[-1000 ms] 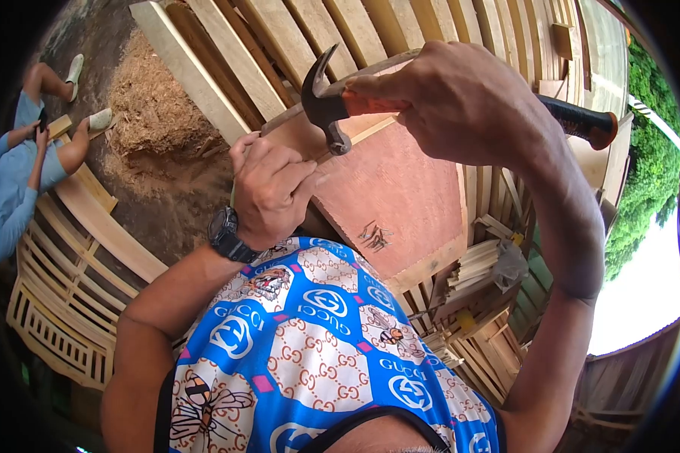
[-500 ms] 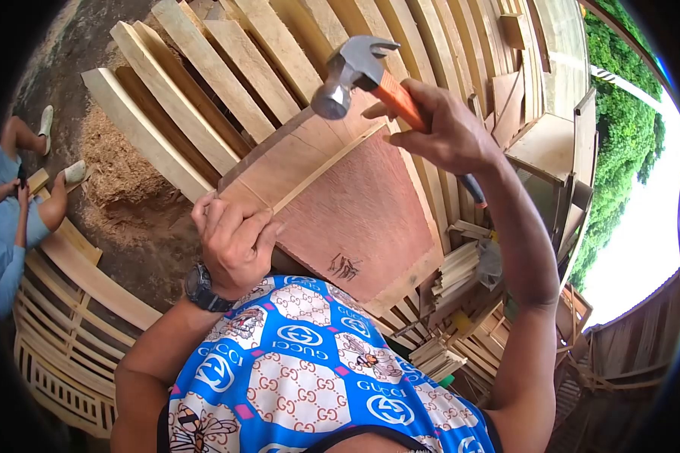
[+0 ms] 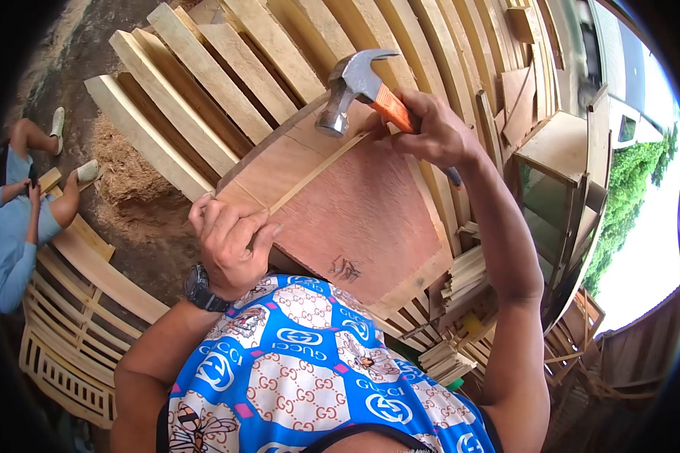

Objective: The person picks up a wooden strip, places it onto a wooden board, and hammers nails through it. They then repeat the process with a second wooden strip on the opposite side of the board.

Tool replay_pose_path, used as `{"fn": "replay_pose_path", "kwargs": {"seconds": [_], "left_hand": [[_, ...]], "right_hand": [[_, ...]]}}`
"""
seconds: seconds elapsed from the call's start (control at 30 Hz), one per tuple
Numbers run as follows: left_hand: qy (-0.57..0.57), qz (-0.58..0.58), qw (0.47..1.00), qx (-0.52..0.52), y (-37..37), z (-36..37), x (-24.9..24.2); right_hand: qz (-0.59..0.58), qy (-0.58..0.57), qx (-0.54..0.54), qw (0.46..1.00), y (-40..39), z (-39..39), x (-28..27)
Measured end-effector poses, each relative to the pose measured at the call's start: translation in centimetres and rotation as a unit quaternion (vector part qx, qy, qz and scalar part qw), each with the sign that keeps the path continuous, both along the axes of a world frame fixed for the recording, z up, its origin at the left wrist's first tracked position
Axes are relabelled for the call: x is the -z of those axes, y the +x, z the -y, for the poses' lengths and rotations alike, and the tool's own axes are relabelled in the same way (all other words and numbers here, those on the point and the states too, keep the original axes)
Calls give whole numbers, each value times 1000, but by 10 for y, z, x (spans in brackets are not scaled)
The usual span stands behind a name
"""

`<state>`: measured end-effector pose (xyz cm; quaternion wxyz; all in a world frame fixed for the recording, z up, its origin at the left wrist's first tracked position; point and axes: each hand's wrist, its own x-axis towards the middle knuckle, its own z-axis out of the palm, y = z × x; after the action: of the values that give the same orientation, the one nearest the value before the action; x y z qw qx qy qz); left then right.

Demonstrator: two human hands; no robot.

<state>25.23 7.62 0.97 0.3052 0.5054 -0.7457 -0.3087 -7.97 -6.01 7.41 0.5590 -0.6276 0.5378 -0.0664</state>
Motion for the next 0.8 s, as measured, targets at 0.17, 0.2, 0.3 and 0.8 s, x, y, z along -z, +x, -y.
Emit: {"fn": "replay_pose_path", "kwargs": {"seconds": [0.17, 0.2, 0.3, 0.8], "left_hand": [[3, 3, 1000, 0, 2, 0, 0], [2, 3, 1000, -2, 3, 1, 0], [16, -1, 1000, -2, 4, 3, -3], [35, 4, 999, 18, 12, 13, -9]], "right_hand": [[60, 37, 22, 997, -6, 3, 14], [44, 35, -3, 998, -6, 6, 15], [30, 12, -33, 999, -8, 10, 19], [9, 37, -63, 997, 2, 24, 17]]}}
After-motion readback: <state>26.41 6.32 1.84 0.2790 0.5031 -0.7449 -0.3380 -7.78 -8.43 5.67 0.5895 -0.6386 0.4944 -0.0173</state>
